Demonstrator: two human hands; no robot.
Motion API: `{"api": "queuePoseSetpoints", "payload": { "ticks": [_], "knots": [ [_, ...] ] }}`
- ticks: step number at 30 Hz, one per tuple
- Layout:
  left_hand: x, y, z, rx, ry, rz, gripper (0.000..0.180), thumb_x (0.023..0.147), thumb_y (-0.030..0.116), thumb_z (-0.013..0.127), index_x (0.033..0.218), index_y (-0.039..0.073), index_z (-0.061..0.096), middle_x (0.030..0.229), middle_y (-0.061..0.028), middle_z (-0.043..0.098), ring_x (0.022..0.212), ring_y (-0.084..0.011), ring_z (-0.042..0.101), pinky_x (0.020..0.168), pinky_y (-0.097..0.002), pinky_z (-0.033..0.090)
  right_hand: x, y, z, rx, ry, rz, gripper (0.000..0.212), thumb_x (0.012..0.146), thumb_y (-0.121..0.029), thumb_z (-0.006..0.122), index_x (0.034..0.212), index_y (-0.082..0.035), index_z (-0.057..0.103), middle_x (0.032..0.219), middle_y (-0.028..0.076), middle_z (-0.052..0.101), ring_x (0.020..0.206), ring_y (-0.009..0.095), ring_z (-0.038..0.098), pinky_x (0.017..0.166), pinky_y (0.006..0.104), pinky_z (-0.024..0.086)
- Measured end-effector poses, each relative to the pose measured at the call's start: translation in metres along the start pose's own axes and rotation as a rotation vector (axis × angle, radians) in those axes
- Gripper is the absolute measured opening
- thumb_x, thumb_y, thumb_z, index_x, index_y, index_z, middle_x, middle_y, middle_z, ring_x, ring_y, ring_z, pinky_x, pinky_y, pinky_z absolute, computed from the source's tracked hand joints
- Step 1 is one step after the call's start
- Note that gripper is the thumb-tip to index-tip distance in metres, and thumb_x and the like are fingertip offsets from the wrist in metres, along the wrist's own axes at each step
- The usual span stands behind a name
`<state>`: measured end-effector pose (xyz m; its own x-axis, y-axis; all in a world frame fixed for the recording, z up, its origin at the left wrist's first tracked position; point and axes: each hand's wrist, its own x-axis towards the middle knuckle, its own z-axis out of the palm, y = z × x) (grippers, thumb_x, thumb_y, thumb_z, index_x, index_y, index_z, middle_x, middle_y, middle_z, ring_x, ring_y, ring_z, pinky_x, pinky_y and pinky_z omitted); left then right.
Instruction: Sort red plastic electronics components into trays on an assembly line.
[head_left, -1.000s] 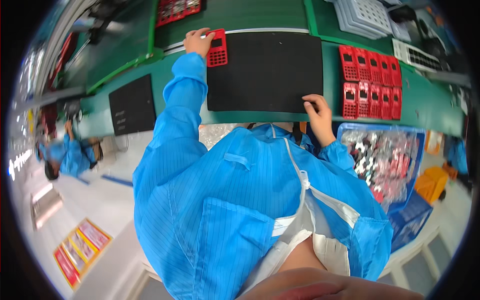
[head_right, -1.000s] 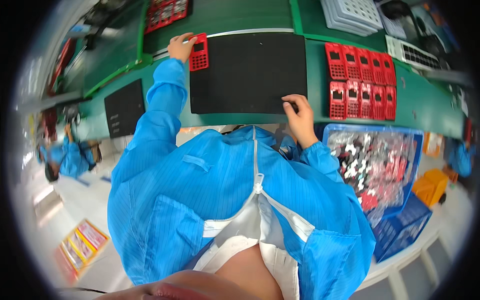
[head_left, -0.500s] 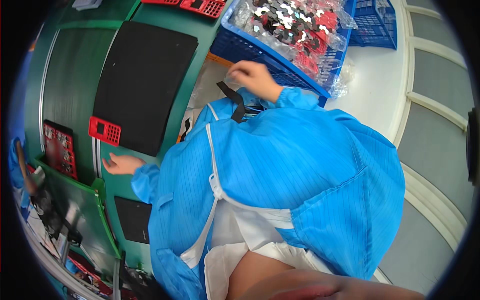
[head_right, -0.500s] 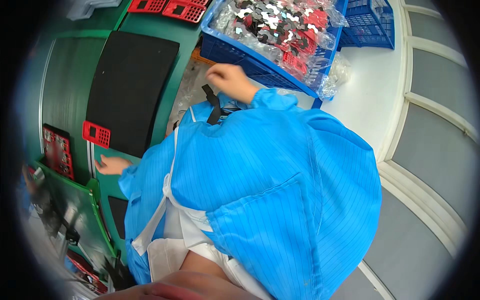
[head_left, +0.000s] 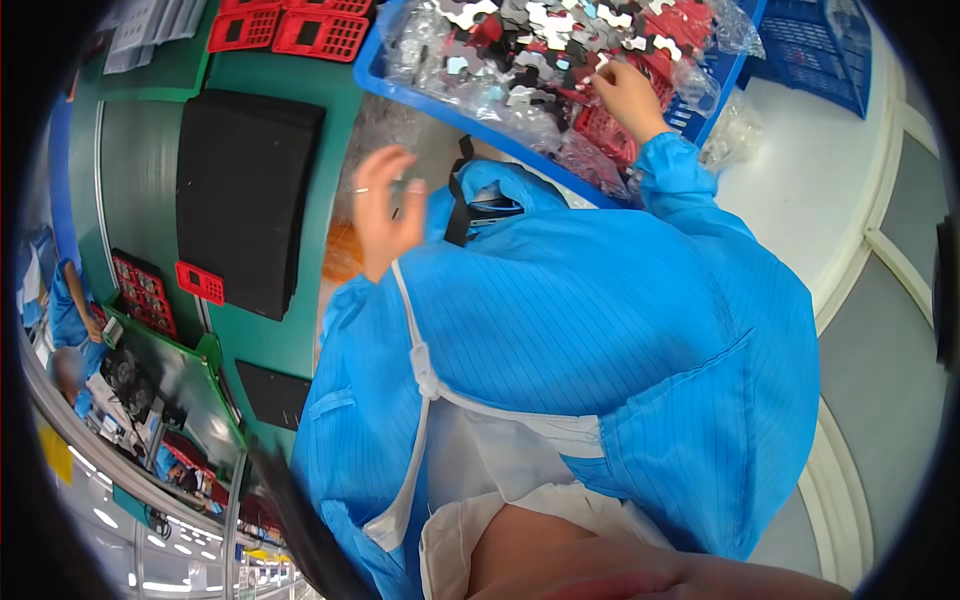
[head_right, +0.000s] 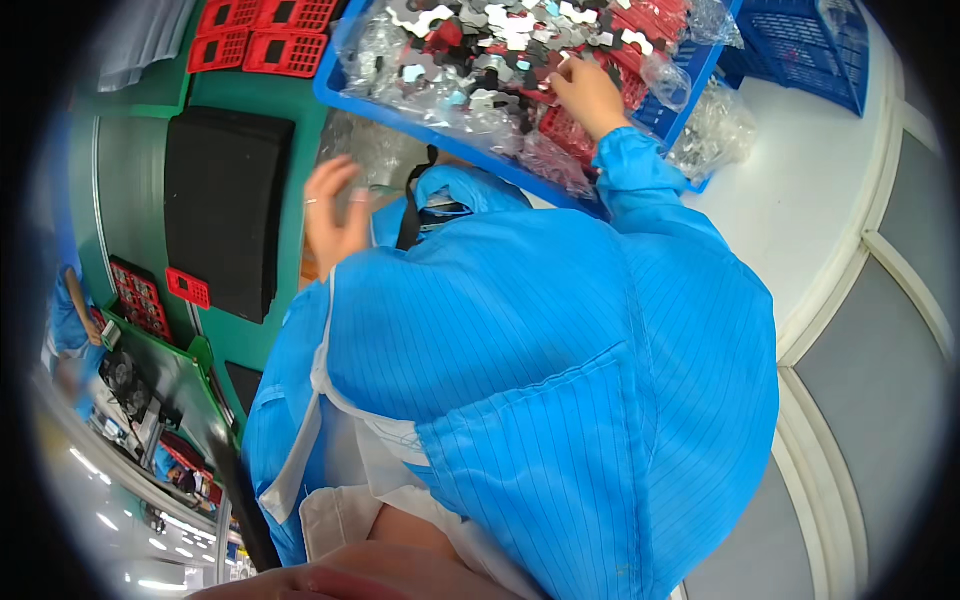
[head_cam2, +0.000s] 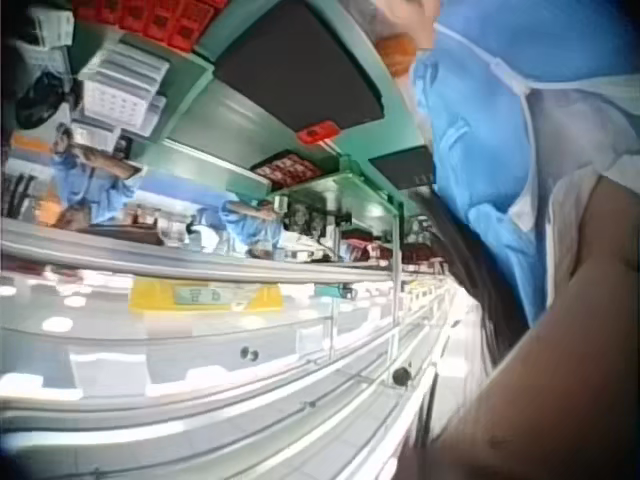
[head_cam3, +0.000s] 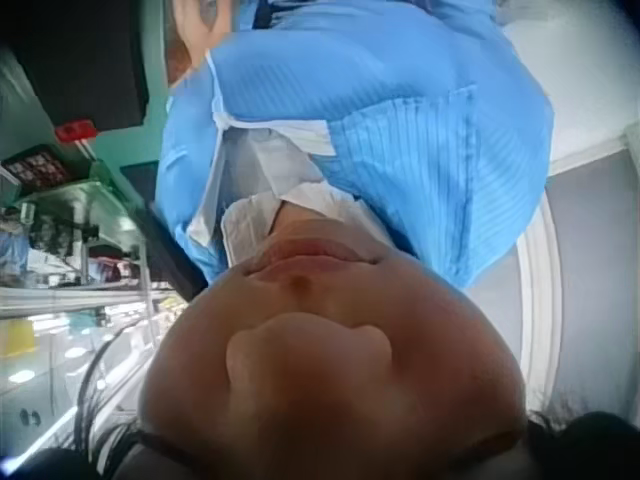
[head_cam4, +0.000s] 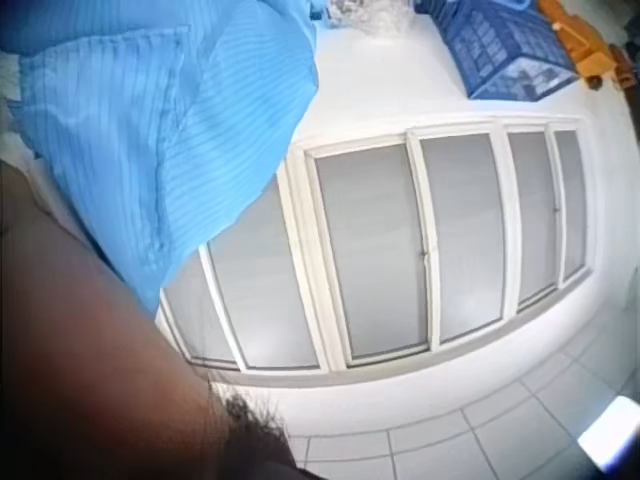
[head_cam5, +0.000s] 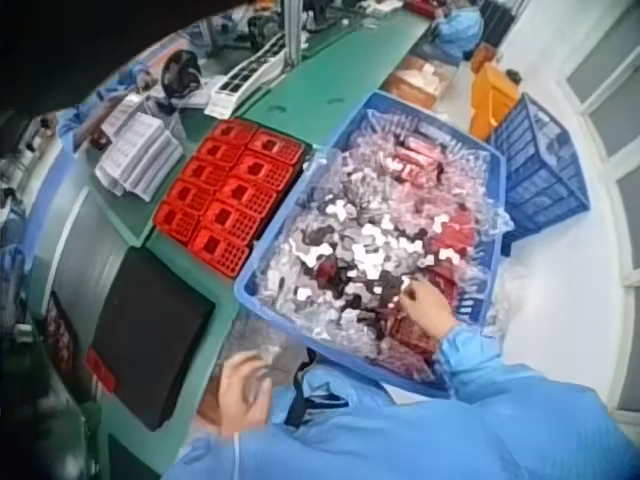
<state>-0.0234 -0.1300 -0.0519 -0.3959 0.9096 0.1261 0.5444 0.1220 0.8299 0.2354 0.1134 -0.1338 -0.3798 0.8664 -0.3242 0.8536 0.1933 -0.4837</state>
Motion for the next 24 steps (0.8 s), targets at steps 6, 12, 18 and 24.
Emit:
{"api": "queuePoseSetpoints", "payload": {
  "ticks": [6,12,18,24],
  "knots": [
    [0.032,0.026,0.047,-0.062,-0.536,-0.196,0.025,0.082,0.006,0.059,0.107,0.007,0.059,0.103,-0.0125,0.061,0.098,-0.032,0.056,0.086,-0.0384,0.044,-0.038,0.065,0.008,-0.464,-0.455,-0.18,0.071,0.065,-0.037,0.073,0.118,0.001,0.046,0.108,0.024,0.053,0.101,0.038,0.054,0.085,0.044,0.046],
    [0.044,0.041,0.059,-0.28,-0.534,-0.345,0.025,0.084,0.01,0.059,0.109,0.007,0.059,0.101,-0.0106,0.062,0.098,-0.0256,0.058,0.084,-0.0344,0.045,-0.021,0.071,-0.014,-0.265,-0.495,-0.067,0.065,0.066,-0.02,0.071,0.123,0.0,0.046,0.106,0.019,0.057,0.094,0.032,0.059,0.081,0.0383,0.047],
    [0.091,0.065,0.107,-0.354,-0.459,-0.155,0.053,0.081,0.019,0.068,0.127,0.006,0.045,0.118,-0.0114,0.052,0.103,-0.0196,0.054,0.083,-0.0314,0.046,-0.008,0.016,-0.087,0.558,-0.868,-0.076,0.046,0.072,-0.008,0.068,0.116,-0.002,0.055,0.095,0.005,0.063,0.086,0.01,0.057,0.076,0.0261,0.046],
    [0.102,0.05,0.138,-0.589,-0.352,-0.429,0.034,0.083,0.013,0.066,0.11,0.003,0.047,0.109,-0.0107,0.053,0.084,-0.0143,0.061,0.064,-0.023,0.05,-0.027,-0.001,-0.061,0.892,-0.476,0.0,0.028,0.089,-0.026,0.06,0.102,-0.002,0.058,0.085,0.001,0.062,0.077,0.006,0.054,0.068,0.0216,0.044]
  ]
}}
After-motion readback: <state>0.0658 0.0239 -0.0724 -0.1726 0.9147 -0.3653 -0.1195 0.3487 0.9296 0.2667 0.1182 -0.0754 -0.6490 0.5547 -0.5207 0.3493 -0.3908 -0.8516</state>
